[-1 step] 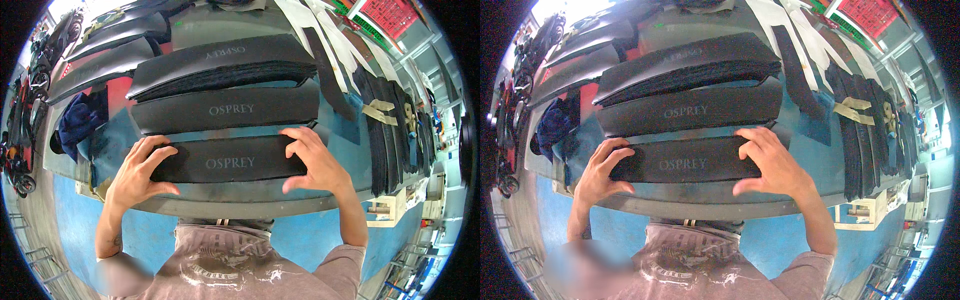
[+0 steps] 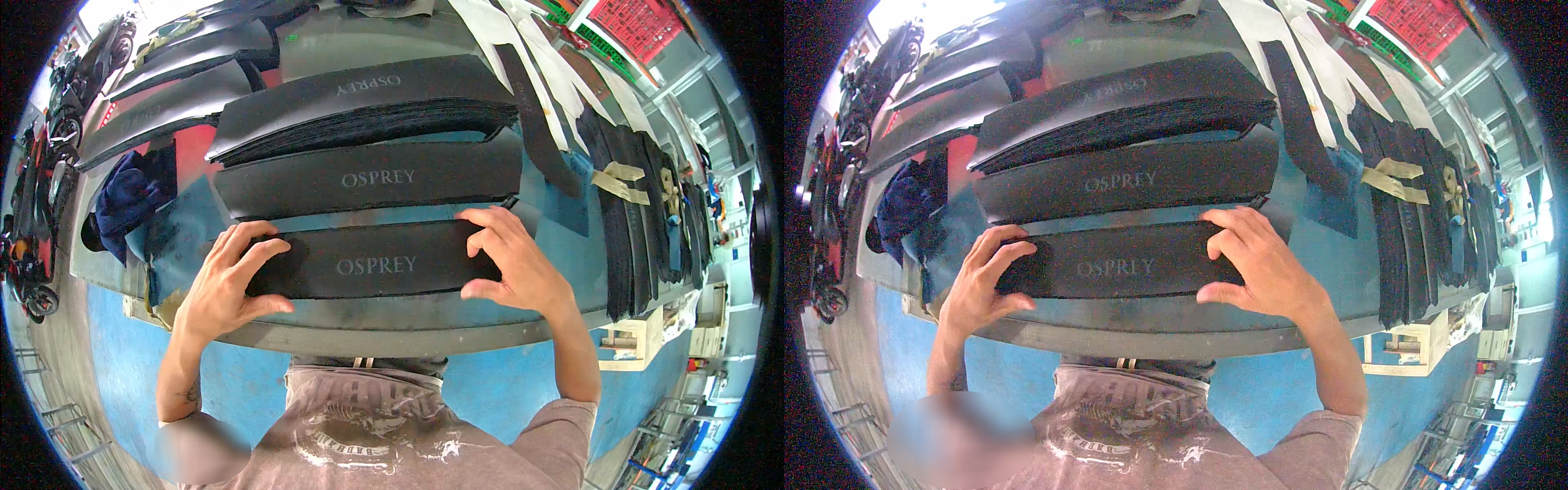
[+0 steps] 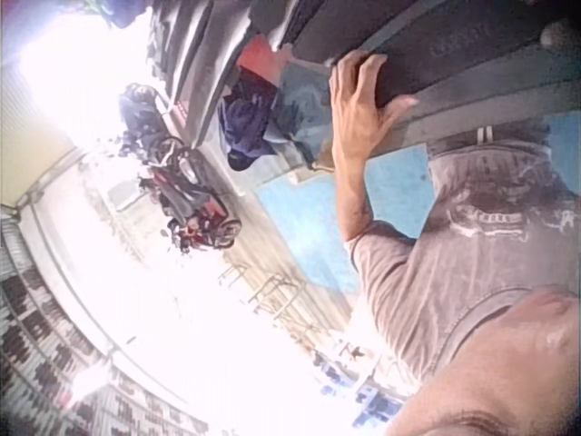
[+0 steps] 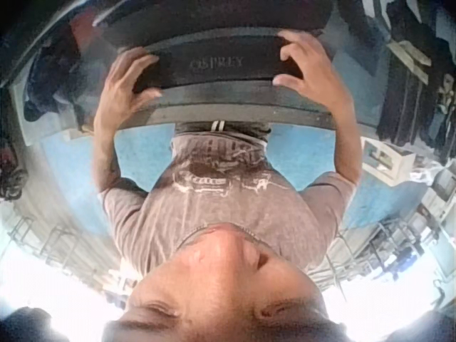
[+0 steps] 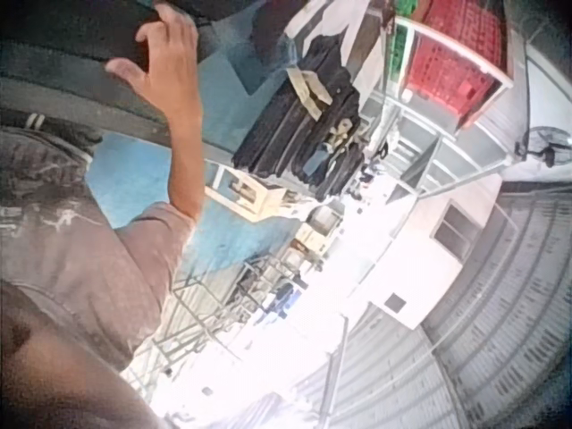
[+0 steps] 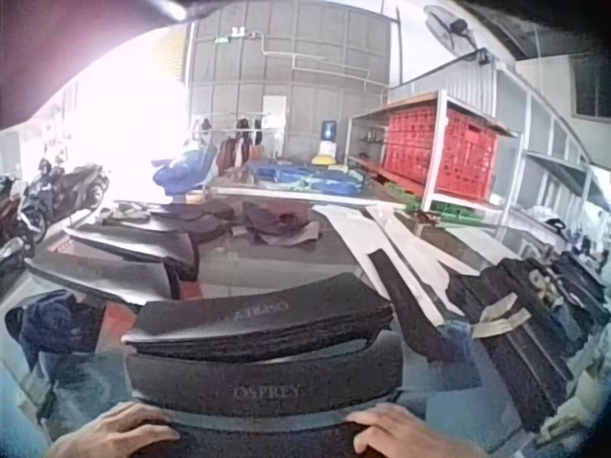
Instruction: The person repeatedly picks up, aligns, and places black padded backpack components labeled 'OSPREY' on a workbench. The hands smooth the surfaces and adjust the edges of each piece before stacking them.
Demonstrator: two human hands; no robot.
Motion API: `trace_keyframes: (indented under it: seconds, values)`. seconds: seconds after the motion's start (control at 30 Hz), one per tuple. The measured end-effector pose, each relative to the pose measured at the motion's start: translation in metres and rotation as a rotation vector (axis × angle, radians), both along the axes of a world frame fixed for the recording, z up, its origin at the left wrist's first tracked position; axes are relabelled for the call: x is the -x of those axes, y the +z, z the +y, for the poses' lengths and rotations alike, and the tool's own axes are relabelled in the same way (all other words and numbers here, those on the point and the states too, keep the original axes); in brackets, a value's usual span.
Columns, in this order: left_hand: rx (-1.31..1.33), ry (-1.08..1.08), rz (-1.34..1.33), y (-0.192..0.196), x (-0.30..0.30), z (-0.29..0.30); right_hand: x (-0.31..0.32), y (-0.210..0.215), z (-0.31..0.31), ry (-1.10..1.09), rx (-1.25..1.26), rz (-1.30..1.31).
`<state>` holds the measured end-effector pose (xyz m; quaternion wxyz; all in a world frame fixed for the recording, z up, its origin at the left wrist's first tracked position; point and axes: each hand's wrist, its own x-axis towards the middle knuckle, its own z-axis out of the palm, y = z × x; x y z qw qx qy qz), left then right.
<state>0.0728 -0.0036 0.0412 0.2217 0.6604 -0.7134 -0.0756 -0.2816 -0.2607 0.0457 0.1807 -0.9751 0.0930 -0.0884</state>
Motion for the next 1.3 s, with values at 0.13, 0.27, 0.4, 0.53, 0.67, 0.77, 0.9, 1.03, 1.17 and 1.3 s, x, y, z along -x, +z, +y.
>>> trace_keyframes:
  seconds: [0.13, 0.27, 0.4, 0.53, 0.67, 0.77, 0.9, 1.03, 1.17, 1.3]
  values:
    - [0.033, 0.042, -0.005, -0.008, 0.006, 0.004, 0.001, -0.009, 0.003, -0.026, 0.032, -0.028]
    - [0.05, 0.0, -0.038, 0.012, 0.006, 0.006, -0.003, 0.02, 0.016, -0.011, 0.063, -0.037]
    - [0.171, 0.124, -0.061, 0.032, -0.008, -0.011, -0.015, 0.052, -0.005, -0.068, 0.214, -0.191]
    - [0.101, 0.053, -0.222, 0.016, -0.029, -0.047, -0.043, 0.023, -0.045, -0.106, 0.352, -0.012]
    - [0.116, 0.066, -0.142, 0.007, -0.031, -0.043, -0.043, 0.01, -0.044, -0.086, 0.453, 0.055]
    - [0.15, 0.068, -0.121, 0.002, -0.035, -0.043, -0.044, 0.014, -0.044, -0.08, 0.47, 0.007]
    - [0.217, 0.128, -0.007, 0.0, -0.03, -0.043, -0.048, 0.012, -0.045, -0.113, 0.454, -0.012]
    - [0.206, 0.159, 0.093, 0.002, -0.034, -0.041, -0.05, 0.023, -0.045, -0.177, 0.323, -0.028]
    - [0.065, 0.226, 0.35, 0.017, -0.038, -0.046, -0.038, 0.027, -0.063, -0.277, -0.105, -0.059]
    - [0.246, 0.258, 0.263, 0.016, -0.036, -0.05, -0.039, 0.033, -0.068, -0.37, -0.208, -0.159]
